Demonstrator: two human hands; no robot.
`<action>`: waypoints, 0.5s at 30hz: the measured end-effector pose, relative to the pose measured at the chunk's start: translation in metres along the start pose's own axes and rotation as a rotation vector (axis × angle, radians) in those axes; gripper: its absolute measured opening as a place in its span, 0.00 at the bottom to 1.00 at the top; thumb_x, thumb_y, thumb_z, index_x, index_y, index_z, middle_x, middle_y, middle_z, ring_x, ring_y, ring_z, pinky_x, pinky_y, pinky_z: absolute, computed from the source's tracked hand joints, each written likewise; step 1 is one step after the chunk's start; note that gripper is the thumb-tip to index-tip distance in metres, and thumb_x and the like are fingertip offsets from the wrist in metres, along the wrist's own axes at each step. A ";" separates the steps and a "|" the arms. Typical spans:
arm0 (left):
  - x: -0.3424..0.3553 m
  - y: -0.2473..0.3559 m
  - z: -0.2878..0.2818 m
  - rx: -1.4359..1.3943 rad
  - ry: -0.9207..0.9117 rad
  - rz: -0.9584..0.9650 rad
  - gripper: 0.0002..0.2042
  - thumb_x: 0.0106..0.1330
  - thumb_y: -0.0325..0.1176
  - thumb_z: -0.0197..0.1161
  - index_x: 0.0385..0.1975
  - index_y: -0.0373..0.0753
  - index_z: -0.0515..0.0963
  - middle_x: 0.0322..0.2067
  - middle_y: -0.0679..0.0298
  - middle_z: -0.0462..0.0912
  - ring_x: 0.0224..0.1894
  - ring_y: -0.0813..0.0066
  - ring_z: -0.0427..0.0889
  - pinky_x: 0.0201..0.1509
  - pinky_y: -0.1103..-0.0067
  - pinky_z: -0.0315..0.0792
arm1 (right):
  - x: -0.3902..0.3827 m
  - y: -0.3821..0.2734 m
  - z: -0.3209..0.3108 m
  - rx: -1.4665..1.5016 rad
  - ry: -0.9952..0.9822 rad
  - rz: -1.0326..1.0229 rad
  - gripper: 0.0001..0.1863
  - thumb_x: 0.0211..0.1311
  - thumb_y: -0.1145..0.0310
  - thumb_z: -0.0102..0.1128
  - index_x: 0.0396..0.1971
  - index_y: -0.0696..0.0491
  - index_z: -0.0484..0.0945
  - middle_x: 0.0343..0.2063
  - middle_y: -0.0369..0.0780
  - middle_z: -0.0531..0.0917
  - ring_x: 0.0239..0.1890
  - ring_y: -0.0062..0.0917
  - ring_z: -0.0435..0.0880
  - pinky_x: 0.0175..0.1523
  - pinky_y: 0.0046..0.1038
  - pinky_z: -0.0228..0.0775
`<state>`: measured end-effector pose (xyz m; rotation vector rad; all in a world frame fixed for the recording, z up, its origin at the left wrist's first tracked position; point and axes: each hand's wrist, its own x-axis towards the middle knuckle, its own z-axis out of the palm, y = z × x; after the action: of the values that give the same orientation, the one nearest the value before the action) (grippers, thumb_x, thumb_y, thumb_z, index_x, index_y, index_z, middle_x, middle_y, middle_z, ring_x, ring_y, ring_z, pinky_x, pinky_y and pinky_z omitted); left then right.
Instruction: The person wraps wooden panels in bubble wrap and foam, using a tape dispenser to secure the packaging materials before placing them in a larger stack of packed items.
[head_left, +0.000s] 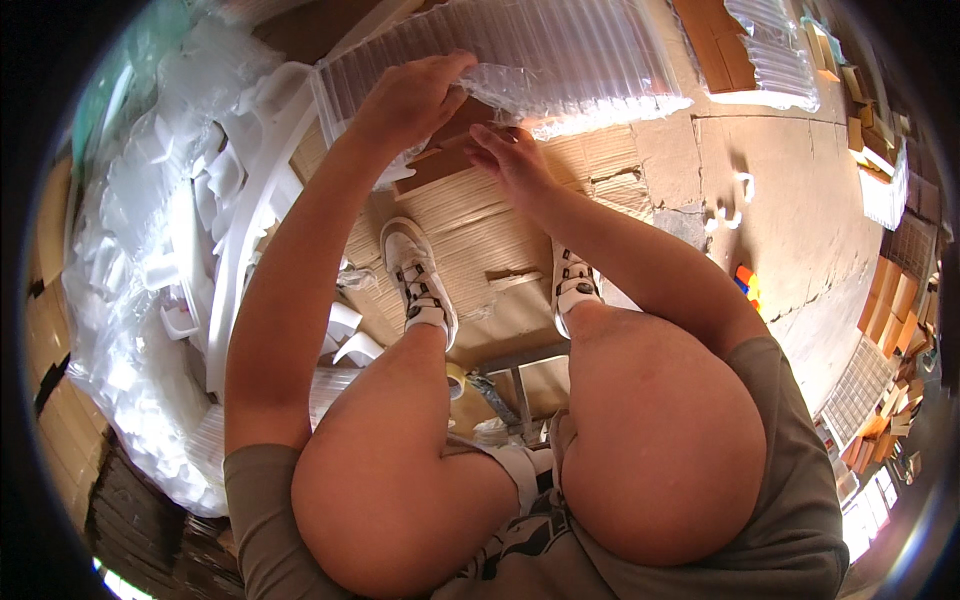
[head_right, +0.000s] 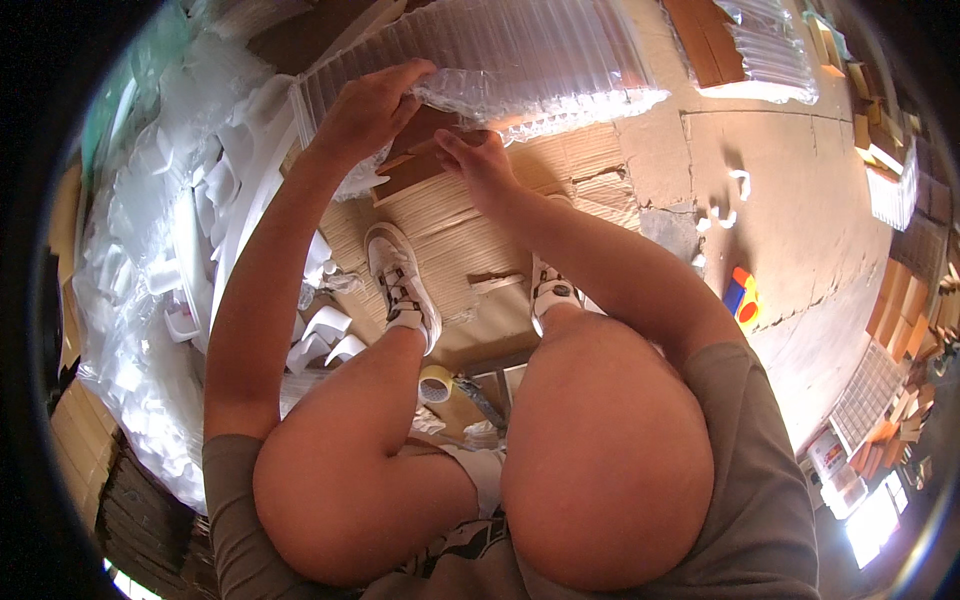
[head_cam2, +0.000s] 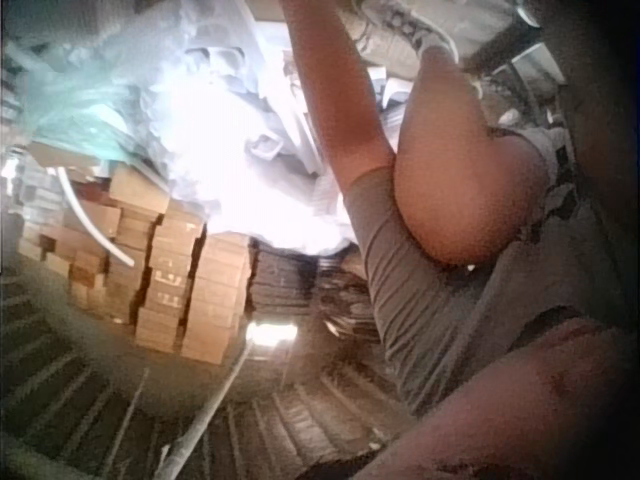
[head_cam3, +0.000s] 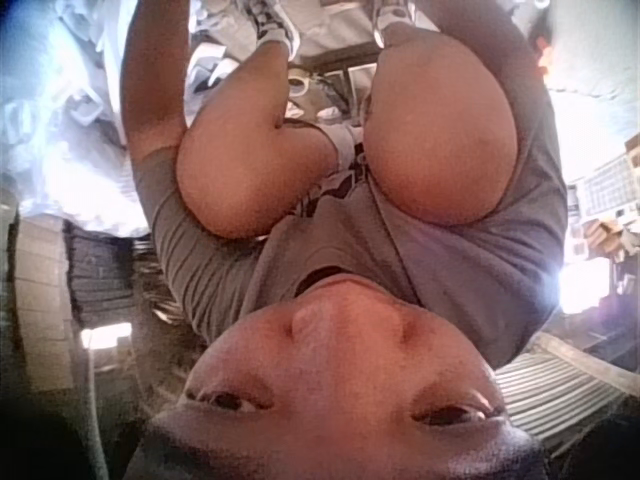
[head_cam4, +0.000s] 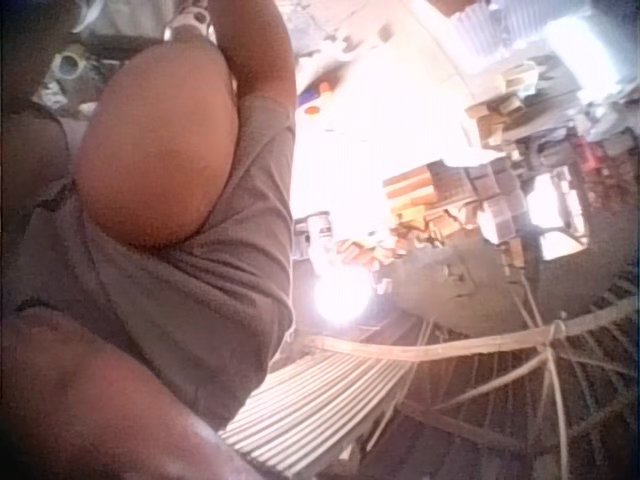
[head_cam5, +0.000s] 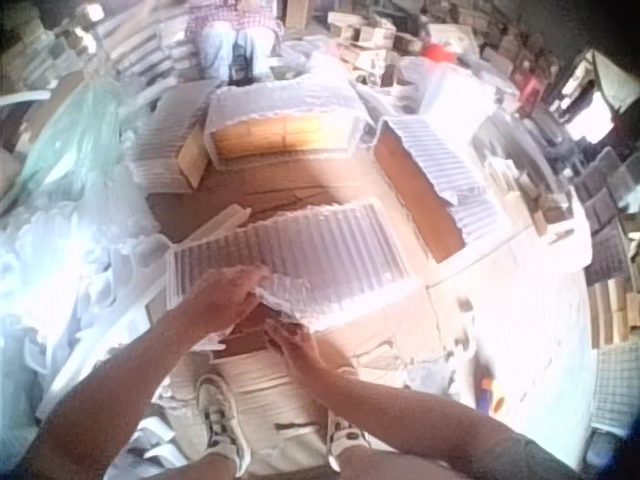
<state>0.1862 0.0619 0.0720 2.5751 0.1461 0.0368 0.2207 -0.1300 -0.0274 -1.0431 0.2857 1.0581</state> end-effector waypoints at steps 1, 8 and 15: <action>0.000 0.001 0.000 0.007 -0.004 -0.006 0.20 0.69 0.29 0.57 0.61 0.43 0.74 0.55 0.51 0.83 0.56 0.48 0.82 0.61 0.59 0.75 | 0.000 0.000 0.000 0.005 -0.016 -0.001 0.16 0.64 0.66 0.72 0.47 0.53 0.78 0.41 0.37 0.84 0.41 0.25 0.84 0.50 0.25 0.78; -0.005 0.003 0.006 0.044 -0.008 -0.030 0.22 0.68 0.29 0.62 0.63 0.43 0.74 0.58 0.53 0.82 0.56 0.50 0.83 0.61 0.61 0.78 | 0.005 -0.001 -0.010 0.002 -0.102 0.113 0.20 0.66 0.61 0.72 0.51 0.52 0.75 0.47 0.38 0.84 0.52 0.27 0.83 0.62 0.35 0.74; -0.006 -0.002 0.006 0.027 -0.039 -0.019 0.23 0.67 0.29 0.64 0.64 0.43 0.73 0.59 0.53 0.81 0.58 0.50 0.82 0.61 0.61 0.78 | 0.007 0.007 -0.024 0.020 -0.110 0.025 0.22 0.66 0.63 0.72 0.52 0.58 0.74 0.47 0.41 0.83 0.48 0.30 0.85 0.59 0.32 0.78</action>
<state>0.1802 0.0590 0.0658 2.5988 0.1579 -0.0232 0.2249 -0.1447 -0.0488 -0.9620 0.2201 1.1285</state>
